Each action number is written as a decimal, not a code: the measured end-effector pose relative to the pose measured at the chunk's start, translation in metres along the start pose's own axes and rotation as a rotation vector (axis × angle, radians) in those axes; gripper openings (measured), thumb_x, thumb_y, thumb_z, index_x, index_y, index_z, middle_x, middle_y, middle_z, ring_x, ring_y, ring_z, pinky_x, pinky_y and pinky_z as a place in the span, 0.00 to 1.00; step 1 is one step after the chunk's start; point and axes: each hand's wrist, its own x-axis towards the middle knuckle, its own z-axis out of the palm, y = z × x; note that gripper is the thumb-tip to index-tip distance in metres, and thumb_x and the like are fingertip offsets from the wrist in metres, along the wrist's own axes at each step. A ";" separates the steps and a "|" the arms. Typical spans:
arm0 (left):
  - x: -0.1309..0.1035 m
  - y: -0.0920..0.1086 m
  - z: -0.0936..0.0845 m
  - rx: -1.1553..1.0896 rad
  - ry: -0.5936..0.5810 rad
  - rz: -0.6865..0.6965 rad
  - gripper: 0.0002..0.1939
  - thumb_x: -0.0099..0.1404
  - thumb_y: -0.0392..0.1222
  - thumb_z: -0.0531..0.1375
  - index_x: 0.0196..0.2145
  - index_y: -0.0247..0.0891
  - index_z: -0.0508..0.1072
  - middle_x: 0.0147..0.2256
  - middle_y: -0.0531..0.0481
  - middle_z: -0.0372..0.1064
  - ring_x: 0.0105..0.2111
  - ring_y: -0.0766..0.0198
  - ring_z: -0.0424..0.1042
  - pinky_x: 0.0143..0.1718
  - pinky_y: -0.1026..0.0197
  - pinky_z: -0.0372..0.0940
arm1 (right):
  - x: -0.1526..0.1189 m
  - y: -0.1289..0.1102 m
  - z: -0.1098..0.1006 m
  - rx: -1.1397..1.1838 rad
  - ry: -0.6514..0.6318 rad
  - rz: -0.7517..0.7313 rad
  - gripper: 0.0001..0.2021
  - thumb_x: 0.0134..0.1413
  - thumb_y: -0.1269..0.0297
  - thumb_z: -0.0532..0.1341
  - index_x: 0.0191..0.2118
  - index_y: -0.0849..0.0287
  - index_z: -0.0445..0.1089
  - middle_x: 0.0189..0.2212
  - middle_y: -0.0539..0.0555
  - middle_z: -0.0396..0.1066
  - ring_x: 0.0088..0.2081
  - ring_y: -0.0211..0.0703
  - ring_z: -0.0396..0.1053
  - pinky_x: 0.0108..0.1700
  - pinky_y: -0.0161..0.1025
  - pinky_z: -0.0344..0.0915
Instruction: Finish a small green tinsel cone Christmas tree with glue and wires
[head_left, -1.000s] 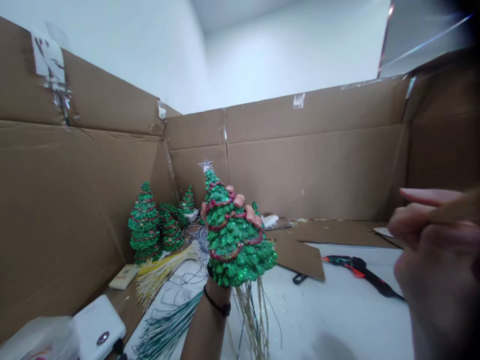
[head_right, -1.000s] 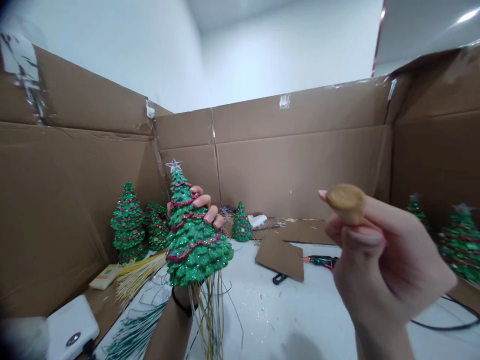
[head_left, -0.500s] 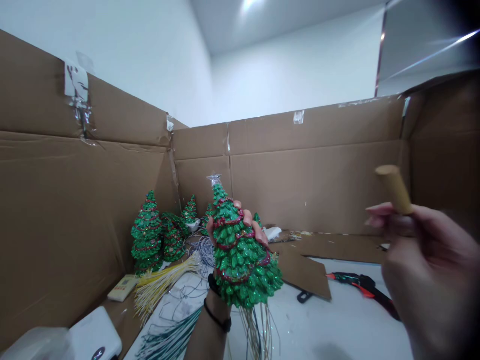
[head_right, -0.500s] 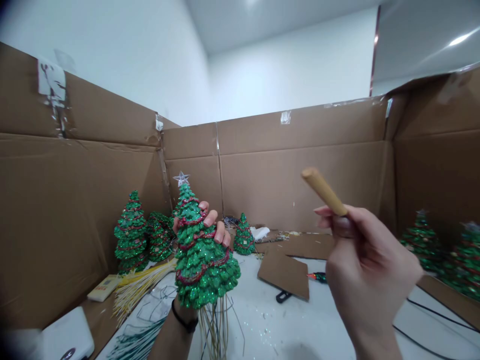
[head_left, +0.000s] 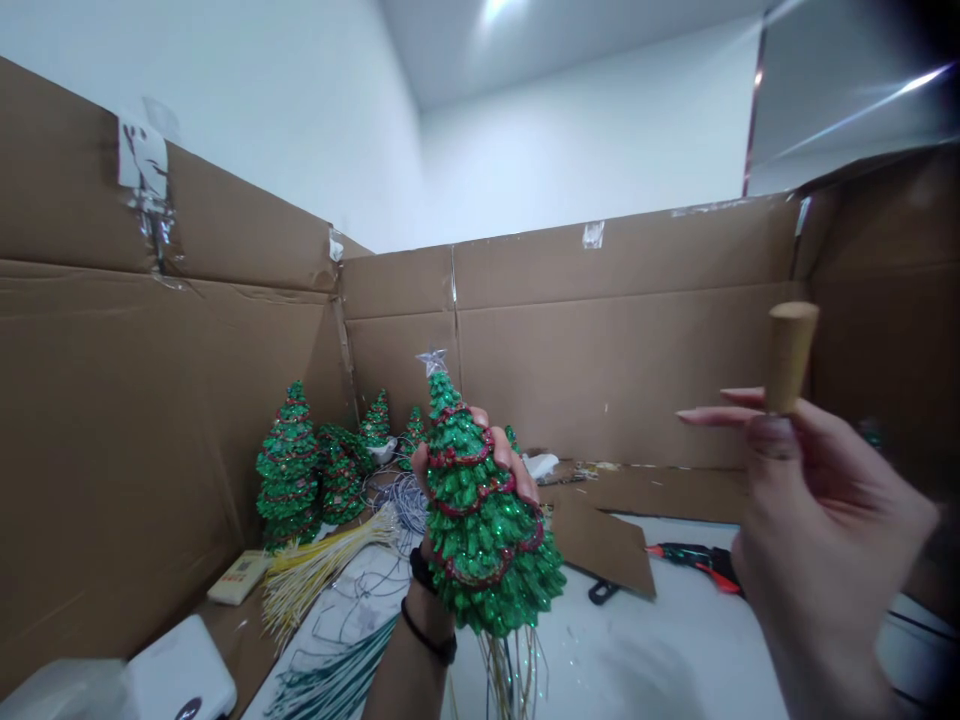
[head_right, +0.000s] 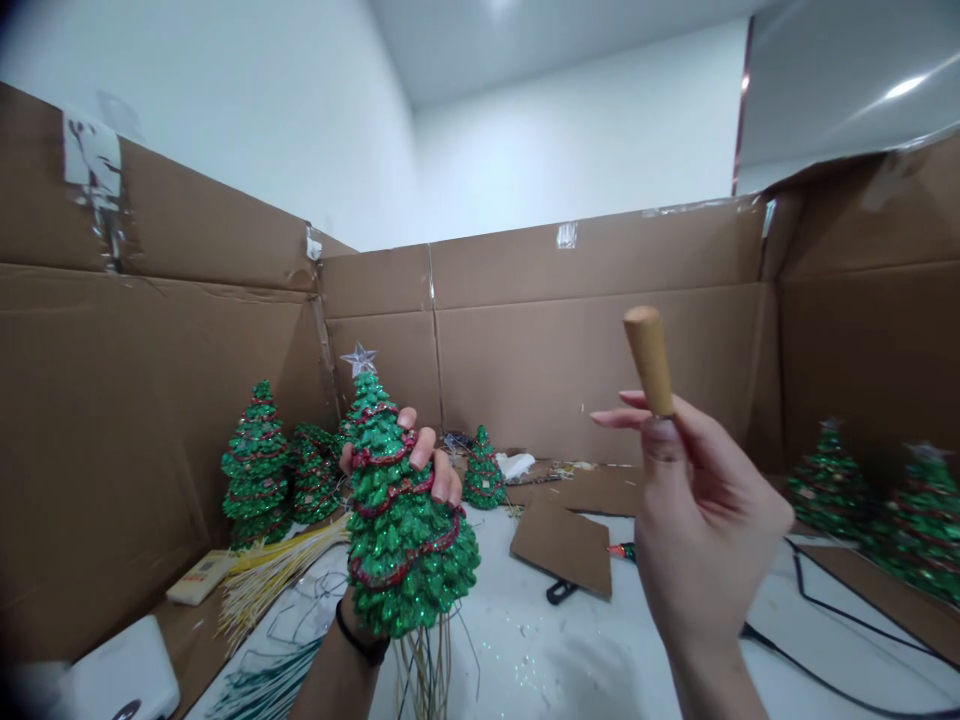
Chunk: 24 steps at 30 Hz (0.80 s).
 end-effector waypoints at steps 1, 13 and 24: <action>0.001 0.000 -0.001 -0.001 -0.019 0.003 0.25 0.53 0.66 0.55 0.33 0.42 0.59 0.21 0.57 0.58 0.15 0.66 0.65 0.15 0.63 0.63 | 0.000 0.001 0.000 0.016 -0.027 0.014 0.07 0.57 0.62 0.59 0.36 0.57 0.74 0.31 0.55 0.75 0.36 0.43 0.73 0.42 0.42 0.65; 0.009 -0.006 -0.015 0.114 -0.056 -0.032 0.29 0.49 0.70 0.54 0.38 0.43 0.63 0.23 0.55 0.62 0.18 0.62 0.67 0.19 0.59 0.64 | -0.026 -0.003 0.021 0.086 -0.209 0.126 0.11 0.59 0.59 0.56 0.31 0.57 0.71 0.45 0.53 0.69 0.45 0.42 0.67 0.45 0.41 0.63; 0.010 -0.021 -0.010 0.065 0.051 -0.172 0.26 0.59 0.66 0.53 0.40 0.44 0.74 0.41 0.49 0.73 0.44 0.56 0.71 0.44 0.54 0.67 | -0.059 -0.029 0.040 0.434 0.038 0.441 0.11 0.60 0.56 0.56 0.31 0.57 0.67 0.24 0.48 0.58 0.25 0.33 0.57 0.26 0.32 0.58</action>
